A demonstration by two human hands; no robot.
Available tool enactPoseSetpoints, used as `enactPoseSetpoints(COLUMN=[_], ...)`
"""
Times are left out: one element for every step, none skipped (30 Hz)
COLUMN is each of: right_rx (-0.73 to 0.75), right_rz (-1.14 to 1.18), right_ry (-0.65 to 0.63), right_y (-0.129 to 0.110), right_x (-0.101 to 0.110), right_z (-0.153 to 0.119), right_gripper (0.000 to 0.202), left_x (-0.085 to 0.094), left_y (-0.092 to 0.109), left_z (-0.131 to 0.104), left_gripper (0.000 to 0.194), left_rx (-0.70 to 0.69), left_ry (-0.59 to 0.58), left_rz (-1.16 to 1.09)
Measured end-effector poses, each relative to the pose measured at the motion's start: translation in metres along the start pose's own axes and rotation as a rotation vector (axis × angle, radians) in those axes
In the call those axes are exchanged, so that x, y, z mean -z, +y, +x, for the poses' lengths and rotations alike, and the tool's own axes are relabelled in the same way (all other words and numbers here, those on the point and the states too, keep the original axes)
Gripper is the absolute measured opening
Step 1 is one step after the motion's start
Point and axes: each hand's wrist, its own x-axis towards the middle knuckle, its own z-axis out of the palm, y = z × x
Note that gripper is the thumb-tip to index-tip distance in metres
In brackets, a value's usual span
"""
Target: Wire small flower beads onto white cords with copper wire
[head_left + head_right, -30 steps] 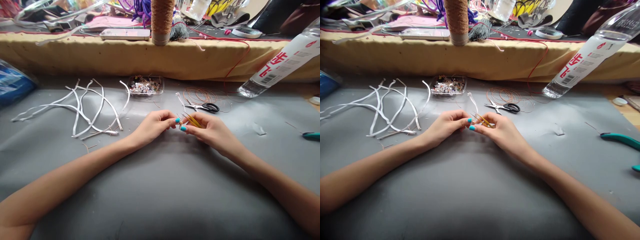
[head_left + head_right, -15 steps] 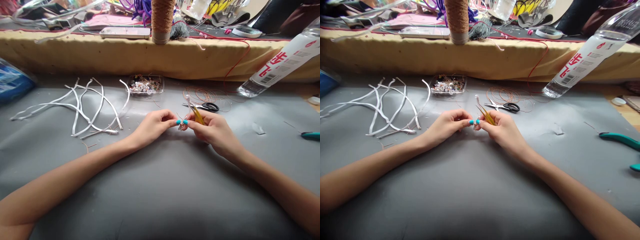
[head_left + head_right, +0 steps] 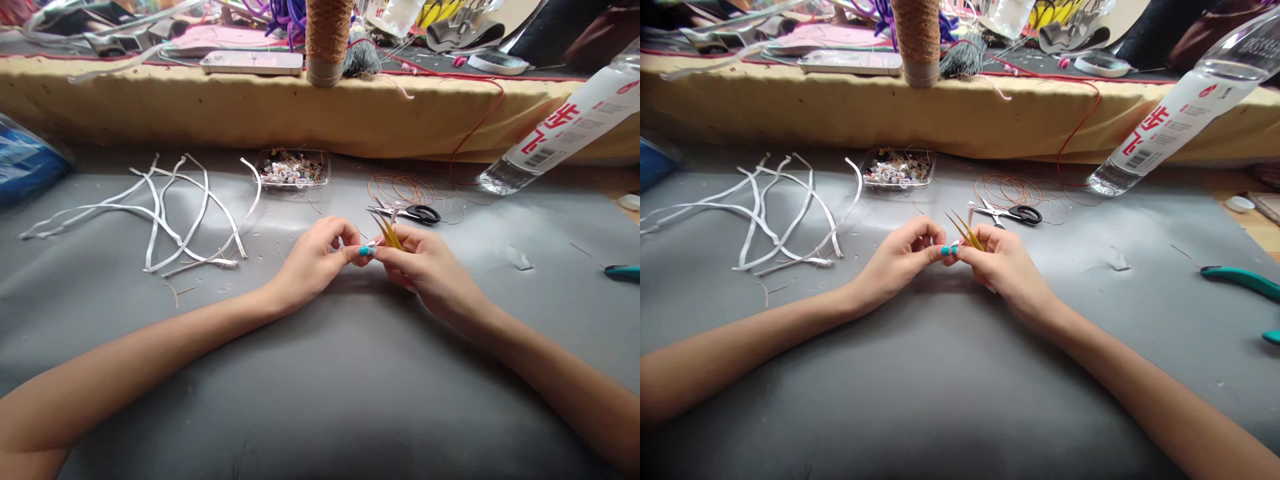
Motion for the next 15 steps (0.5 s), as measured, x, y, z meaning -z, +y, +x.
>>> enactPoseSetpoints(right_rx=[-0.011, -0.019, -0.021, -0.018, -0.013, -0.009, -0.007, -0.008, -0.005, 0.01, 0.049, 0.108, 0.18, 0.251, 0.311], right_rz=[0.01, 0.023, 0.039, 0.058, 0.076, 0.092, 0.104, 0.11, 0.108, 0.091, 0.052, -0.01, -0.093, -0.19, -0.294], right_ry=[-0.003, -0.006, -0.009, -0.014, -0.023, -0.035, -0.044, -0.044, -0.031, -0.001, 0.045, 0.103, 0.164, 0.212, 0.243], right_y=[0.0, 0.0, 0.001, 0.001, 0.002, 0.003, 0.003, 0.003, 0.004, 0.004, 0.004, 0.004, 0.004, 0.004, 0.005], right_x=[0.001, 0.002, 0.003, 0.004, 0.005, 0.006, 0.007, 0.008, 0.009, 0.01, 0.012, 0.013, 0.016, 0.018, 0.021], right_z=[0.001, 0.002, 0.003, 0.004, 0.006, 0.007, 0.008, 0.009, 0.01, 0.01, 0.01, 0.011, 0.011, 0.011, 0.012], right_gripper=[0.018, 0.018, 0.017, 0.016, 0.016, 0.016, 0.016, 0.018, 0.022, 0.029, 0.038, 0.047, 0.054, 0.058, 0.057], left_x=[0.0, 0.001, 0.001, 0.002, 0.002, 0.003, 0.003, 0.004, 0.005, 0.006, 0.007, 0.008, 0.009, 0.011, 0.012], left_y=[0.001, 0.001, 0.002, 0.002, 0.002, 0.002, 0.001, 0.0, -0.001, -0.002, -0.004, -0.005, -0.006, -0.007, -0.008], left_z=[0.0, 0.001, 0.002, 0.002, 0.003, 0.003, 0.004, 0.004, 0.005, 0.006, 0.007, 0.007, 0.008, 0.009, 0.01], left_gripper=[0.017, 0.018, 0.019, 0.019, 0.02, 0.021, 0.021, 0.021, 0.021, 0.02, 0.02, 0.021, 0.021, 0.021, 0.022], left_rx=[0.009, 0.026, 0.047, 0.066, 0.079, 0.085, 0.083, 0.078, 0.074, 0.077, 0.085, 0.097, 0.109, 0.117, 0.12], left_ry=[-0.011, -0.028, -0.048, -0.069, -0.084, -0.095, -0.101, -0.1, -0.089, -0.068, -0.042, -0.018, 0.003, 0.018, 0.031], left_rz=[0.003, -0.01, -0.037, -0.075, -0.116, -0.153, -0.184, -0.204, -0.206, -0.186, -0.152, -0.111, -0.069, -0.033, -0.007])
